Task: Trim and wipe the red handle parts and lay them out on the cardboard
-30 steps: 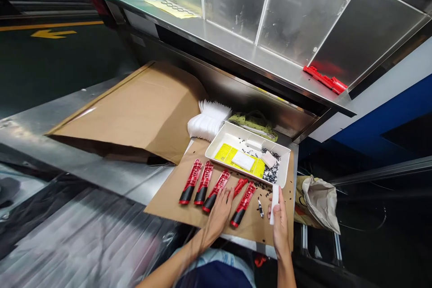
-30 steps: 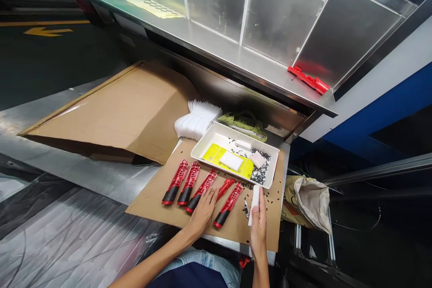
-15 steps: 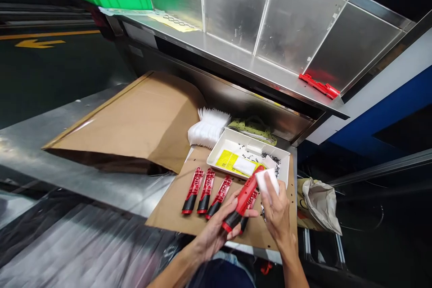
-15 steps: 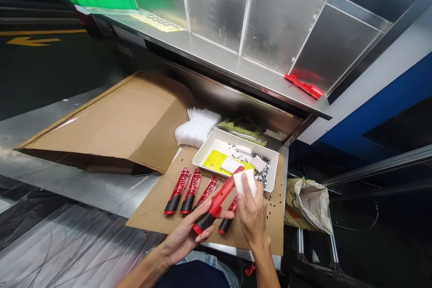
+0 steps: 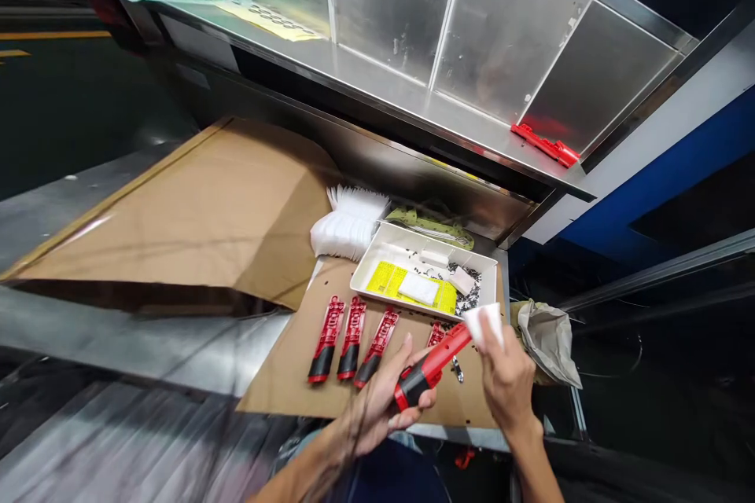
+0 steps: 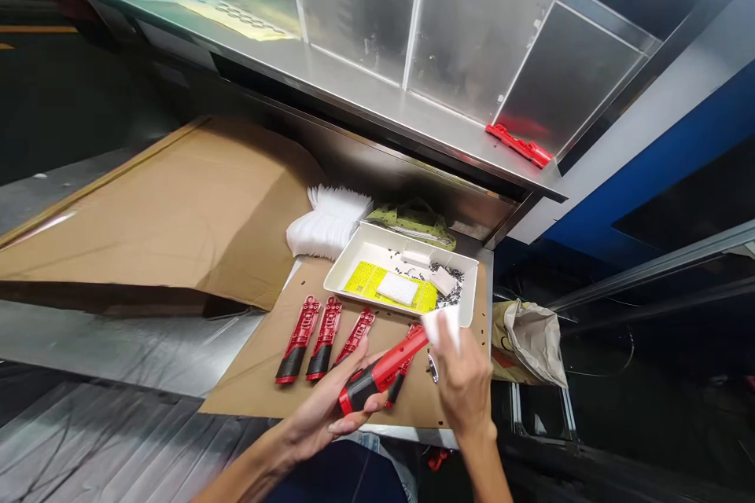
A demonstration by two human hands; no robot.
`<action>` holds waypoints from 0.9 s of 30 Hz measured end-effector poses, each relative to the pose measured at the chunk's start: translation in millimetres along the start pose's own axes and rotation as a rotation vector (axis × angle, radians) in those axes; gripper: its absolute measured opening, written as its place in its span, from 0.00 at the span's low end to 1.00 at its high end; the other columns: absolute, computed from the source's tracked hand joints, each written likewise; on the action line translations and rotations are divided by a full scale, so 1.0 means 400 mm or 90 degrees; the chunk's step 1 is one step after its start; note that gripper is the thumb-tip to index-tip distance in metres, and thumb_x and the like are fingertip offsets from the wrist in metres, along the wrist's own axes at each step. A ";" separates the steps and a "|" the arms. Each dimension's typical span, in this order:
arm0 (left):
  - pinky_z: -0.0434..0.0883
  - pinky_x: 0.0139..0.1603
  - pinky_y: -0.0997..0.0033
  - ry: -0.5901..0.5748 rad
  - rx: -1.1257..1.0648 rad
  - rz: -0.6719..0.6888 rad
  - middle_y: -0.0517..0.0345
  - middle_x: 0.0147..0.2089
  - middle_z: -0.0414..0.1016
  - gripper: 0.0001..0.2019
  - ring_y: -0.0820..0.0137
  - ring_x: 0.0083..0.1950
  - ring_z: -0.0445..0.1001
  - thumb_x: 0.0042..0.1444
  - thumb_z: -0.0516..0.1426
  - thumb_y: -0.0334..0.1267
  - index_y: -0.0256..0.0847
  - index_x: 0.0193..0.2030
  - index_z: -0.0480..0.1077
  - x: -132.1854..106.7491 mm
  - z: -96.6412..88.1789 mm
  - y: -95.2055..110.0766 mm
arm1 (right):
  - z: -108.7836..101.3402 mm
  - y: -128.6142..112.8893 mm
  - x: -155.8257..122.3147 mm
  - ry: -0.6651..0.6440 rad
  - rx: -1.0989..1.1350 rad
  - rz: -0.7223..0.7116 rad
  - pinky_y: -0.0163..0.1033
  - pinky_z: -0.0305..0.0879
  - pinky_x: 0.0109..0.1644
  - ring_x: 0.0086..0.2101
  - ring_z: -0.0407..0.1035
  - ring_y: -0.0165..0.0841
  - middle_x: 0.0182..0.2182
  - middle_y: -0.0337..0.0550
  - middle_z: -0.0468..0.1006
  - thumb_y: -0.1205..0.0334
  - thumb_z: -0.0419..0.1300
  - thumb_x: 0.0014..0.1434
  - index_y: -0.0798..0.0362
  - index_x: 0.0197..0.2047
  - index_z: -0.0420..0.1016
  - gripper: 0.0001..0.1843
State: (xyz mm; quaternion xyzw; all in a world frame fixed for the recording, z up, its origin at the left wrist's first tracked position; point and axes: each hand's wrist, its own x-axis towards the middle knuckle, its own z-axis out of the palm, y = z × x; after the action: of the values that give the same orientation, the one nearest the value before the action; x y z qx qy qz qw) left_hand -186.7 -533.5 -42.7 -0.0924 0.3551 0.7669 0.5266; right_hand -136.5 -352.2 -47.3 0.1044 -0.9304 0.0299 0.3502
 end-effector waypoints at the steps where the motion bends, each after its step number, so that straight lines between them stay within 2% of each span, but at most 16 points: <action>1: 0.40 0.13 0.83 -0.011 -0.016 -0.007 0.62 0.21 0.67 0.32 0.84 0.14 0.48 0.62 0.49 0.64 0.37 0.56 0.70 0.001 -0.001 0.004 | 0.001 0.000 0.000 0.006 -0.010 0.012 0.35 0.56 0.27 0.26 0.61 0.33 0.29 0.41 0.66 0.66 0.47 0.71 0.52 0.72 0.56 0.27; 5: 0.40 0.12 0.84 -0.018 -0.035 0.003 0.62 0.22 0.66 0.29 0.83 0.16 0.50 0.61 0.53 0.63 0.35 0.48 0.73 0.002 0.003 0.017 | 0.005 0.006 -0.001 -0.001 0.053 -0.063 0.35 0.54 0.27 0.26 0.60 0.32 0.27 0.39 0.65 0.68 0.50 0.69 0.52 0.73 0.54 0.30; 8: 0.40 0.13 0.83 -0.026 -0.015 0.009 0.62 0.21 0.65 0.32 0.83 0.16 0.50 0.59 0.54 0.65 0.36 0.53 0.72 0.004 0.007 0.021 | 0.010 0.021 -0.006 0.016 -0.005 -0.008 0.35 0.55 0.28 0.26 0.60 0.32 0.28 0.39 0.65 0.69 0.50 0.69 0.51 0.72 0.57 0.29; 10: 0.41 0.14 0.82 -0.019 0.018 0.011 0.63 0.21 0.65 0.34 0.84 0.15 0.49 0.59 0.52 0.67 0.36 0.53 0.72 0.011 0.004 0.019 | 0.016 0.023 -0.014 0.007 -0.012 -0.002 0.35 0.55 0.28 0.26 0.60 0.32 0.28 0.39 0.65 0.71 0.50 0.69 0.52 0.71 0.58 0.29; 13: 0.44 0.14 0.81 0.022 0.101 0.025 0.62 0.21 0.66 0.39 0.83 0.14 0.52 0.59 0.44 0.71 0.34 0.50 0.73 0.029 -0.011 0.008 | 0.024 0.011 -0.023 -0.027 0.050 -0.067 0.35 0.54 0.28 0.26 0.60 0.31 0.27 0.39 0.65 0.72 0.51 0.67 0.53 0.71 0.58 0.30; 15: 0.46 0.15 0.80 0.023 0.161 0.054 0.61 0.21 0.67 0.42 0.81 0.14 0.56 0.59 0.40 0.72 0.35 0.56 0.70 0.040 -0.021 0.000 | 0.025 0.003 -0.019 -0.018 0.042 -0.047 0.36 0.53 0.28 0.26 0.59 0.32 0.27 0.39 0.65 0.70 0.51 0.68 0.52 0.71 0.59 0.28; 18: 0.50 0.15 0.80 0.007 0.221 0.099 0.62 0.21 0.69 0.46 0.78 0.15 0.59 0.59 0.39 0.73 0.36 0.68 0.61 0.046 -0.027 -0.004 | 0.020 -0.008 -0.005 0.013 0.021 0.002 0.36 0.53 0.28 0.26 0.59 0.32 0.28 0.40 0.65 0.70 0.50 0.69 0.51 0.71 0.58 0.28; 22: 0.52 0.15 0.78 0.028 0.246 0.121 0.62 0.22 0.69 0.51 0.78 0.15 0.60 0.54 0.40 0.76 0.33 0.69 0.59 0.042 -0.021 0.001 | 0.019 -0.016 0.004 0.022 0.063 -0.048 0.36 0.51 0.27 0.25 0.58 0.32 0.26 0.38 0.63 0.70 0.51 0.69 0.52 0.72 0.56 0.30; 25: 0.54 0.15 0.78 0.012 0.272 0.123 0.61 0.22 0.70 0.54 0.77 0.15 0.61 0.52 0.40 0.78 0.34 0.70 0.58 0.042 -0.019 0.005 | 0.021 -0.009 0.004 0.035 0.015 0.009 0.36 0.51 0.28 0.25 0.56 0.32 0.26 0.37 0.61 0.71 0.50 0.69 0.51 0.69 0.62 0.27; 27: 0.57 0.15 0.76 0.038 0.308 0.140 0.60 0.23 0.70 0.55 0.76 0.15 0.62 0.51 0.39 0.79 0.34 0.70 0.60 0.042 -0.020 0.005 | 0.021 -0.007 0.003 0.030 0.034 -0.001 0.36 0.50 0.28 0.26 0.56 0.31 0.26 0.37 0.62 0.71 0.50 0.69 0.52 0.67 0.65 0.24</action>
State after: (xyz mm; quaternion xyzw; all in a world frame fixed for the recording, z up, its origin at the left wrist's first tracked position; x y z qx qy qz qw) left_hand -197.4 -526.3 -56.3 0.0525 0.5517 0.7089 0.4362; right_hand -142.1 -356.3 -52.8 0.1139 -0.9206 0.0565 0.3693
